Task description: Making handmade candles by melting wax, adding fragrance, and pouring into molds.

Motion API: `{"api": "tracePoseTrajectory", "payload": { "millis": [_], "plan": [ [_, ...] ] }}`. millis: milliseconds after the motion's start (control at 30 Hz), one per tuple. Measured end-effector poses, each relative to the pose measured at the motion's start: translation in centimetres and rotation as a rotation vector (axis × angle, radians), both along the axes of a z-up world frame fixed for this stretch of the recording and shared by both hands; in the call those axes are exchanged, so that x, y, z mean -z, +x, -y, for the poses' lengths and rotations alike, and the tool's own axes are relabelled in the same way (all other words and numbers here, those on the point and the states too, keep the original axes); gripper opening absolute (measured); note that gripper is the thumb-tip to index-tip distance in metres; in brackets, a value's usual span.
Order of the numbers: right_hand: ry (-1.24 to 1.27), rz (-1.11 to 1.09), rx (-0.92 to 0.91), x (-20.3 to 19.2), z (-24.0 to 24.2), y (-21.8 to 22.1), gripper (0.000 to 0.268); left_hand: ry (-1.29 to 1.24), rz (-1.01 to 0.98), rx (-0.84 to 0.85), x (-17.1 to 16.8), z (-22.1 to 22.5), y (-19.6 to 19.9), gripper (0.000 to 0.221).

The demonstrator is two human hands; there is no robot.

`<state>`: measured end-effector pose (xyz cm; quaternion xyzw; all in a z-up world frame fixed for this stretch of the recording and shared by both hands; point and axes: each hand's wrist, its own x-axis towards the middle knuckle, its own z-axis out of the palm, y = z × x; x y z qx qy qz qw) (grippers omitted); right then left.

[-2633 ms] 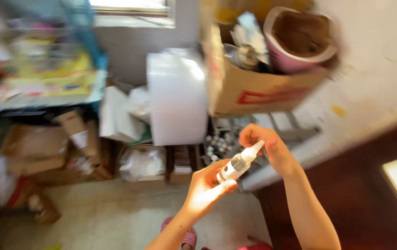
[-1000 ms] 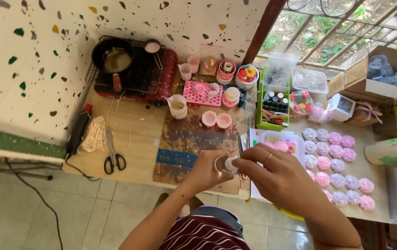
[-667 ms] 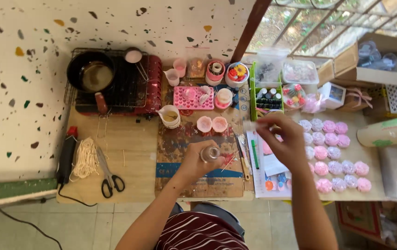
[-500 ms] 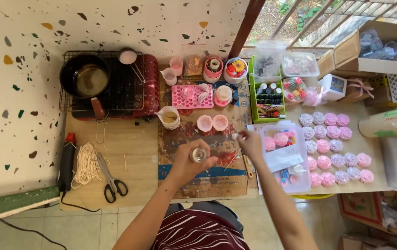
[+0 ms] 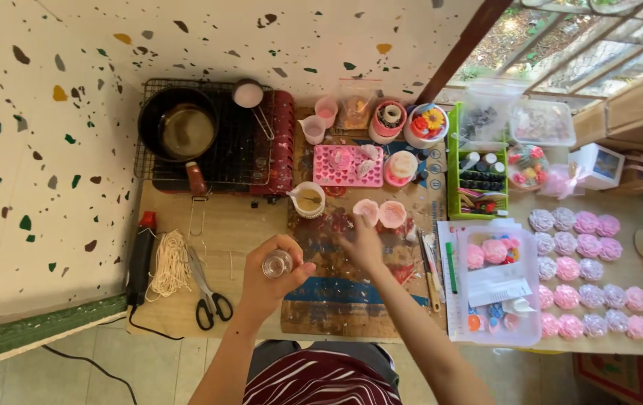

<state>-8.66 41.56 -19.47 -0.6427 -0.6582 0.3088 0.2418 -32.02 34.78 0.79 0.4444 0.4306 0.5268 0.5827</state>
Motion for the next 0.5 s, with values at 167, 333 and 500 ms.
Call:
{"api": "tracePoseTrajectory", "payload": {
  "millis": [167, 333, 500],
  "plan": [
    [0.092, -0.113, -0.016, 8.1, -4.7, -5.8, 0.101, -0.052, -0.05, -0.036, 0.0, 0.5, -1.6, 0.023],
    [0.121, -0.073, 0.034, 8.6, -6.3, -8.3, 0.107, -0.055, -0.057, -0.049, 0.0, 1.2, -3.1, 0.023],
    [0.173, -0.004, 0.063, 9.2, -6.1, -8.7, 0.089, -0.102, -0.052, -0.064, 0.9, 1.7, -4.5, 0.025]
  ]
}}
